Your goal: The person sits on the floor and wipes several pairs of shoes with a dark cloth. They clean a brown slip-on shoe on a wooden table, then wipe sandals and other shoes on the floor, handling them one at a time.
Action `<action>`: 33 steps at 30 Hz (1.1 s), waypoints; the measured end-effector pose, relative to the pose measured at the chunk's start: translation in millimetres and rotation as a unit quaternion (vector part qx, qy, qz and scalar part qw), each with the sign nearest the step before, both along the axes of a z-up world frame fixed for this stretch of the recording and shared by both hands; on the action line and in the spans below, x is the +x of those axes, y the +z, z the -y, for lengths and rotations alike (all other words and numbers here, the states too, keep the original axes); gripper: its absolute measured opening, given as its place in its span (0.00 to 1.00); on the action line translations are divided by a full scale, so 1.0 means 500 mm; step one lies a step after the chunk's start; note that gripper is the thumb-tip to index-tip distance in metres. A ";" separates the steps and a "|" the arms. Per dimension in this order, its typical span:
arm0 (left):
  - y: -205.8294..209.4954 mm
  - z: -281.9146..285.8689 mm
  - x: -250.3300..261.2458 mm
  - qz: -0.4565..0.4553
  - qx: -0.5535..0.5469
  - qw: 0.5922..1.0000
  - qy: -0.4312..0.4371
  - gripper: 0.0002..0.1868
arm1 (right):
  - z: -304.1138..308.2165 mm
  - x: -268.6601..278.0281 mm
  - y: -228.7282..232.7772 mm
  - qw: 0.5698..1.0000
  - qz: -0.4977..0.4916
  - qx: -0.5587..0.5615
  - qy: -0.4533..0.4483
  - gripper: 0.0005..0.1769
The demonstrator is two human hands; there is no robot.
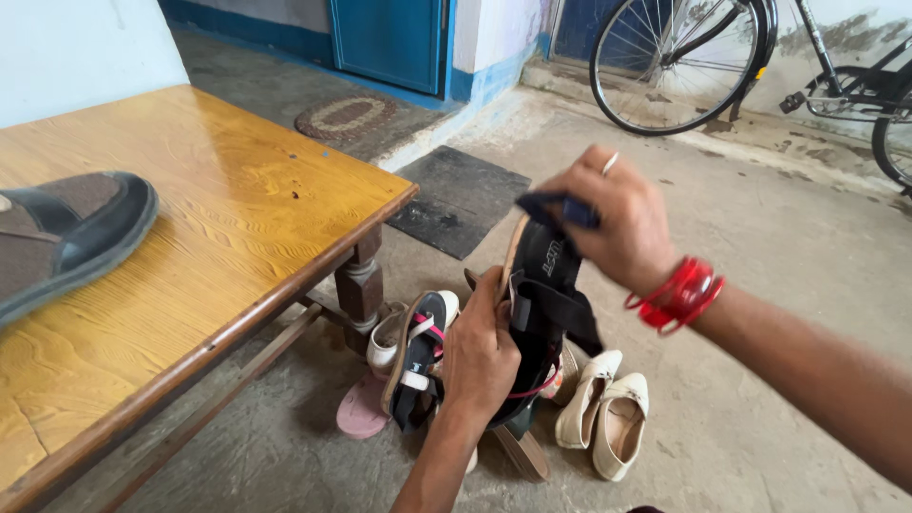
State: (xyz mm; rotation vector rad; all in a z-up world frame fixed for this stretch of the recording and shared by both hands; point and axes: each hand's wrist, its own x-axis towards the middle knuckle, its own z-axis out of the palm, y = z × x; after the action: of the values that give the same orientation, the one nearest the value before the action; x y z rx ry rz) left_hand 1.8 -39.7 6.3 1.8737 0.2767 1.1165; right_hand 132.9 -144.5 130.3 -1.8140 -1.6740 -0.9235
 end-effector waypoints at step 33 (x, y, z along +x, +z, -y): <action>-0.043 -0.067 0.061 0.029 -0.021 0.980 -0.194 0.25 | -0.047 0.078 -0.250 0.532 -0.792 0.275 0.118 0.05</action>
State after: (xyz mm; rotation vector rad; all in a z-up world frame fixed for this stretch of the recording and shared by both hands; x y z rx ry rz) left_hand 32.5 -6.0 -15.0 1.7578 -0.0969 0.8862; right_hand 171.9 -121.0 5.4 -1.0181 -0.2412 0.4394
